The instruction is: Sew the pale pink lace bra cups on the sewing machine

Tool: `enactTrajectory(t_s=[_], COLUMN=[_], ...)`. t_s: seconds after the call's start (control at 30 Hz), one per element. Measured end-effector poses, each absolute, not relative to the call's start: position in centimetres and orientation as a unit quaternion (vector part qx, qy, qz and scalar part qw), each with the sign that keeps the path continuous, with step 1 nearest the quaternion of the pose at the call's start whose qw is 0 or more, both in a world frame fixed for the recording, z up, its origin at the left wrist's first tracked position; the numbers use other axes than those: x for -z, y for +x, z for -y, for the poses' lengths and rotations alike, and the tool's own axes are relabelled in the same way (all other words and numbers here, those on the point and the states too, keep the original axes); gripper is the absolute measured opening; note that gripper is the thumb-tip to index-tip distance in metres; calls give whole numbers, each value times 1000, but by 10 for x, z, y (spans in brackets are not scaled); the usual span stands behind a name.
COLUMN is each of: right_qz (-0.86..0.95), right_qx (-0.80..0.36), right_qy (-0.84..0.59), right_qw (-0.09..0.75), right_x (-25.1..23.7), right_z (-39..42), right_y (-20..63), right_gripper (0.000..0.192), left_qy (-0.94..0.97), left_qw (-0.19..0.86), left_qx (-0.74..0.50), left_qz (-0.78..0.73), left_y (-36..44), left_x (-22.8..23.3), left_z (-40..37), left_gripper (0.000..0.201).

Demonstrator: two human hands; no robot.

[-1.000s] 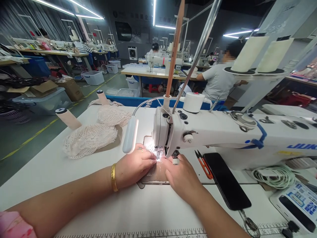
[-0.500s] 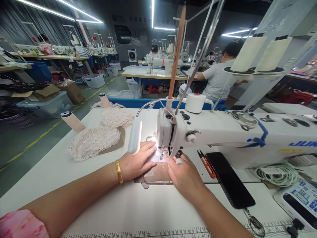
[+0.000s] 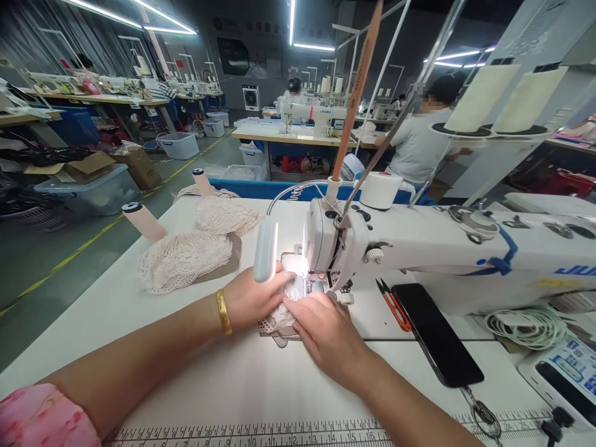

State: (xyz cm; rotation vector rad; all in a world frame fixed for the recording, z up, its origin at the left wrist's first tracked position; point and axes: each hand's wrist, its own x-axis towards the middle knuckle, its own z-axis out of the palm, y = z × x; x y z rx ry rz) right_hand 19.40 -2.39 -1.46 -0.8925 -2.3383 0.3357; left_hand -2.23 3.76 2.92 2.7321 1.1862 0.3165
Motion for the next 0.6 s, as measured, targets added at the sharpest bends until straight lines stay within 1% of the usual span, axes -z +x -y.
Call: enactTrajectory(t_s=[0.07, 0.13, 0.23, 0.37, 0.43, 0.5, 0.6], right_qz=[879, 873, 858, 831, 824, 813, 776], right_qx=[-134, -144, -175, -236, -250, -250, -253], right_qy=[-343, -355, -374, -386, -391, -410, -475], right_qw=[302, 301, 307, 322, 325, 329, 330], right_x=[15, 14, 12, 7, 5, 5, 7], right_z=[25, 26, 27, 29, 29, 29, 29], right_y=[193, 194, 199, 205, 206, 206, 205], right_gripper=[35, 26, 24, 19, 18, 21, 20], left_qy=[889, 879, 877, 817, 782, 765, 758], left_qw=[101, 125, 168, 336, 401, 429, 444], left_qx=[-57, -39, -77, -111, -134, -151, -154], left_qz=[-443, -458, -443, -455, -458, -456, -452], left_y=[-21, -20, -18, -14, -11, -9, -8], left_x=[-29, -32, -37, -40, -37, -31, -21], left_z=[-35, -32, -31, -29, -28, -27, -26], left_gripper=[12, 9, 10, 9, 14, 21, 22])
